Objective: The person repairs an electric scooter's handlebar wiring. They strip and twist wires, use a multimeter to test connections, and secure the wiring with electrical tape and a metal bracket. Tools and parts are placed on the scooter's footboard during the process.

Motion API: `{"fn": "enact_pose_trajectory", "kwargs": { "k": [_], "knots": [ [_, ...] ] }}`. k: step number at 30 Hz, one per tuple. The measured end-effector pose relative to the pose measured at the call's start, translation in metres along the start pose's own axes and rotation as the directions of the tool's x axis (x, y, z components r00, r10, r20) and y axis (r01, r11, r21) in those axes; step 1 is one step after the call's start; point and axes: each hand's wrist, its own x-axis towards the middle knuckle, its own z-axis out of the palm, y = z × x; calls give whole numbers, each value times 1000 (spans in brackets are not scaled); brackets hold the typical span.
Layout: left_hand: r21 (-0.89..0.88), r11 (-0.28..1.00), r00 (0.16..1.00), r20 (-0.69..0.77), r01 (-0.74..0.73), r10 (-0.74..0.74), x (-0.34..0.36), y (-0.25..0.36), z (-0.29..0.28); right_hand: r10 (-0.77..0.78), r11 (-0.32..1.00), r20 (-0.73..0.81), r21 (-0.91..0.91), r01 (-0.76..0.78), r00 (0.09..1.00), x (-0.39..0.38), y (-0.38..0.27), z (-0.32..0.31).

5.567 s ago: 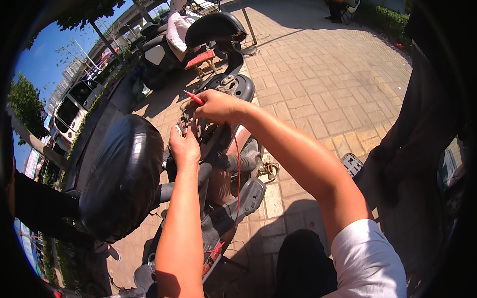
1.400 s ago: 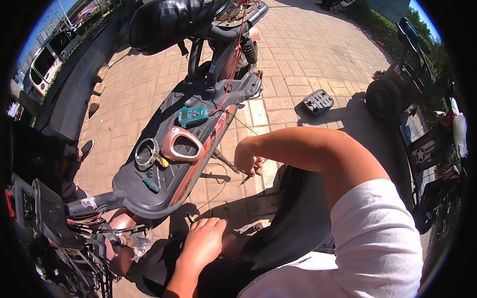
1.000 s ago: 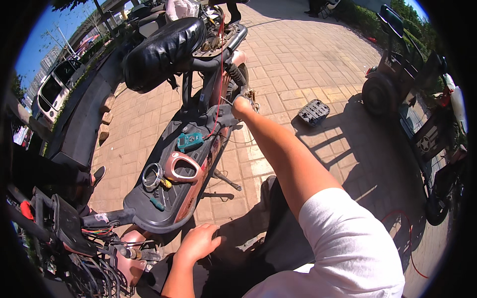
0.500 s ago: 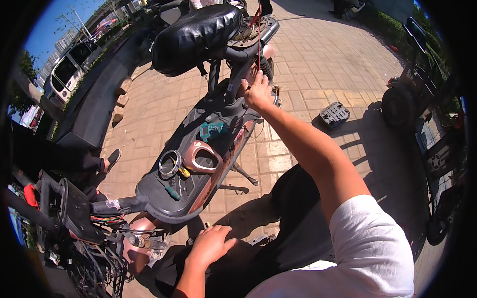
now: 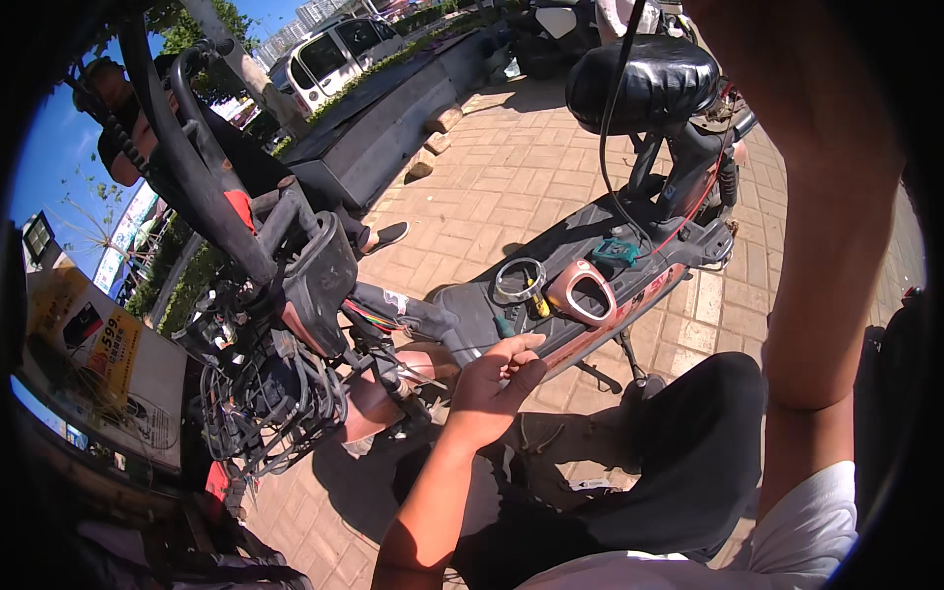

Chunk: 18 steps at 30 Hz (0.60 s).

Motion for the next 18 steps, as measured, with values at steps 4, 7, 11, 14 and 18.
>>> {"fn": "enact_pose_trajectory", "kwargs": {
  "k": [4, 7, 11, 14, 18],
  "knots": [
    [-53, 979, 943, -284, -198, 176, -60, -3, -70, 346, 938, 419, -130, -322, 839, -33, 74, 58],
    [-76, 977, 873, -466, -199, 141, -92, 16, -85, 287, 944, 373, -268, -193, 883, -76, 118, 80],
    [-51, 975, 663, -740, -218, 110, -111, 24, -115, 313, 950, 446, -161, -269, 838, -96, 148, 69],
    [-95, 913, 408, -909, -396, 83, -123, 20, -154, 373, 728, 496, 368, -579, 784, -99, 150, 88],
    [-240, 783, 319, -946, -573, -56, -118, 38, -190, 162, 756, 652, 400, -518, 741, -107, 173, 97]
  ]
}}
